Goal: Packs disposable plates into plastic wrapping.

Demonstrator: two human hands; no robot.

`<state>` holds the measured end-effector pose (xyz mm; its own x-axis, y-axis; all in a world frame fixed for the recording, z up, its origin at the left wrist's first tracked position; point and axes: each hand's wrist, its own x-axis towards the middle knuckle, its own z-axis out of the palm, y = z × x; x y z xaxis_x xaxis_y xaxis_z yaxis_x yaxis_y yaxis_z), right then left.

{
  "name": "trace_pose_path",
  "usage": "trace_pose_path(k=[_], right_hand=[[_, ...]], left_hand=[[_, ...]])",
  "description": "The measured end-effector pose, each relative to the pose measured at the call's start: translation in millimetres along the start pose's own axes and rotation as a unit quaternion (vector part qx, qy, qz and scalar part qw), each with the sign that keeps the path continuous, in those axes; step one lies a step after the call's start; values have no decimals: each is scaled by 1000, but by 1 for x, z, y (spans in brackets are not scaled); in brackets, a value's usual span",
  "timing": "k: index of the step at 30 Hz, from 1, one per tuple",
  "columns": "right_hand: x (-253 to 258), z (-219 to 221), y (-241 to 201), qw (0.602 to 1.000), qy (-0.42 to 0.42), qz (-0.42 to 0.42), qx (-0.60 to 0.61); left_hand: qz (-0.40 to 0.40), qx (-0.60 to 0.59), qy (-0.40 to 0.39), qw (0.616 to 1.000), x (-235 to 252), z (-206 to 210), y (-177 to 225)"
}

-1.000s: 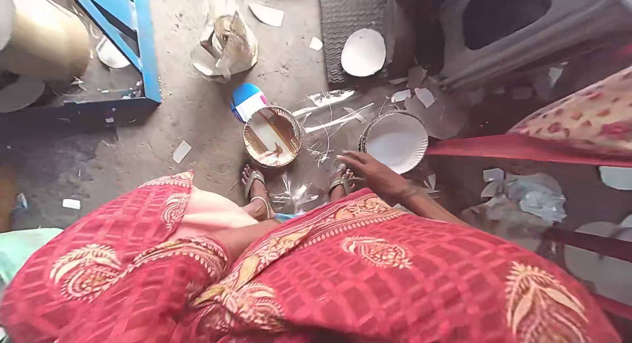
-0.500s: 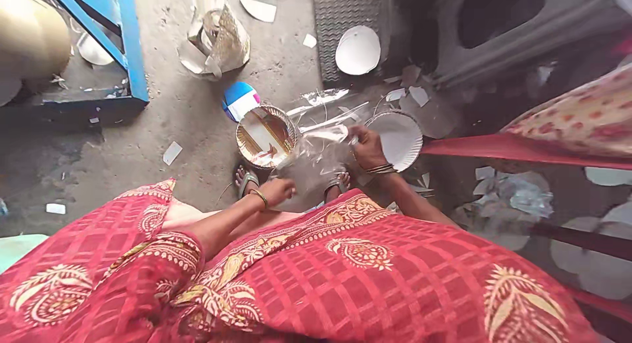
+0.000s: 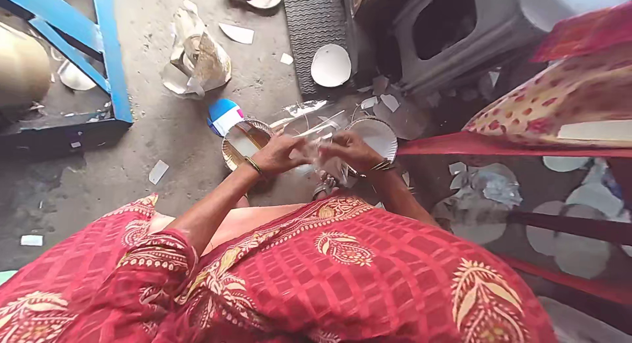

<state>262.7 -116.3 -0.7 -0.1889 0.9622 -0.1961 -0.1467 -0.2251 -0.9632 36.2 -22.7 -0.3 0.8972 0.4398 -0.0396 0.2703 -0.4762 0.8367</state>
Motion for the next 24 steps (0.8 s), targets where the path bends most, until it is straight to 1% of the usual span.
trace_pose_path(k=[1,2,3,4,5,7,9,11,14,16,18,19,21,22,24], right_hand=[[1,-10,3,997,69,-23,34],[1,-23,7,989,129,-41,57],[1,-37,12,982,170,-44,65],[-1,-49,20,978,195,-32,63],[-5,-56,28,977,203,-11,62],[-15,-56,49,978,174,44,102],[-18,-46,78,976,116,81,168],[-19,-26,97,974,66,105,190],[-18,2,105,969,27,129,208],[-11,10,112,965,42,139,216],[-6,12,116,964,87,131,215],[-5,9,117,962,102,131,216],[-6,1,112,963,116,138,201],[-5,-1,106,964,123,143,187],[1,-1,101,964,155,164,139]], left_hand=[[-11,-37,-3,999,3,1,-4],[-36,-114,18,993,3,3,-7],[-69,-215,63,972,4,4,-10],[-111,-299,116,941,3,4,-10],[-143,-355,163,909,3,1,-11],[-180,-437,238,848,0,-5,-15],[-219,-464,291,807,-3,-11,-18],[-265,-497,314,764,-6,-14,-25],[-310,-552,319,705,-14,-11,-33],[-337,-548,323,694,-21,-9,-37],[-323,-536,293,723,-31,-9,-44],[-310,-529,263,745,-38,-10,-47],[-282,-530,211,772,-44,-11,-47],[-262,-542,180,778,-46,-12,-47],[-242,-575,137,769,-46,-12,-42]])
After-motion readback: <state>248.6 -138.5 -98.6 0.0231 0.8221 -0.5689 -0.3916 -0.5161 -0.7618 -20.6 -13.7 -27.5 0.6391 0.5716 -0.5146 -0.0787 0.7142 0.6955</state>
